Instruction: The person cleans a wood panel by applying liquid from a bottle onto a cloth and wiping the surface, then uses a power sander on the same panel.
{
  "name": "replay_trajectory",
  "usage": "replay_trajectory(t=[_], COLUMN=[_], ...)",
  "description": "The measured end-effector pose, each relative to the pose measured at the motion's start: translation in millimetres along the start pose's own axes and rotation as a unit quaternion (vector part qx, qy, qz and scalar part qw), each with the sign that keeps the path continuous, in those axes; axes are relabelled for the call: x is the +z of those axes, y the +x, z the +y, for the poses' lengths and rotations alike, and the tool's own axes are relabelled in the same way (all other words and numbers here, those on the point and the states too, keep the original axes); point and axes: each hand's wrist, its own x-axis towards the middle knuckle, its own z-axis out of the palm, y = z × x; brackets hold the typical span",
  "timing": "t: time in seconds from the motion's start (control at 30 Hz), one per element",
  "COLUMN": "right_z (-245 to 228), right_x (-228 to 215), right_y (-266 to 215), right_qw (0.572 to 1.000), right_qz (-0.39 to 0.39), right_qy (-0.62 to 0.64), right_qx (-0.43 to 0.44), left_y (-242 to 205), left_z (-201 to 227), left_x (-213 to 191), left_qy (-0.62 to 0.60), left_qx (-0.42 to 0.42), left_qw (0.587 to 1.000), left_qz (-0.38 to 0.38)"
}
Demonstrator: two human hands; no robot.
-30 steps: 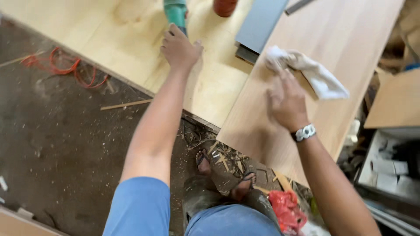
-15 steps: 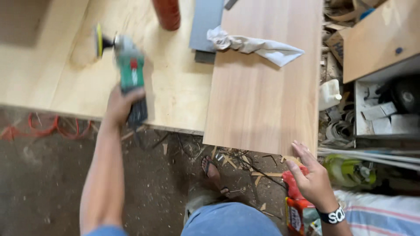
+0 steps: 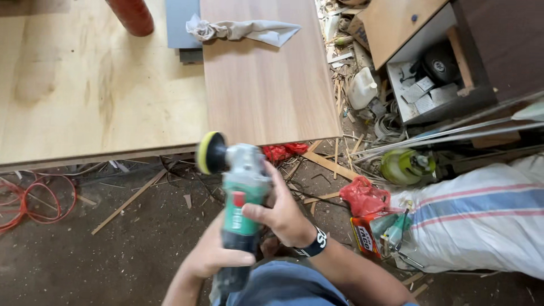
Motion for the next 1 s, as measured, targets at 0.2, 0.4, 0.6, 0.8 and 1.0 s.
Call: replay_trajectory(t=[0.2,0.4,0.6,0.8,1.0], right_z=[-14,19,28,56,47], right_x=[-25,-70,-58,-40,30], right_y=[-55,-94,-95,-71,-37], right_qw=[0.959,0.890,0.822,0.792,0.866], right_qz=[0.278,0.408,0.486,0.544,0.438], right_qy=[-0.036,-0.094,-0.186,-0.182,-0.141], right_qx=[-0.042,-0.180,-0.231,-0.208,-0.199], left_y=[21,25,36,33,27], left_z=[16,-14,-37,-40,-21], left_x=[75,121,105,57,1], left_qy=[0.296,0.423,0.464,0.432,0.384], left_qx=[-0.195,-0.213,-0.158,-0.145,-0.105], left_qw=[0.935,0.881,0.867,0.883,0.906], left_qz=[0.028,0.019,-0.090,-0.110,-0.143])
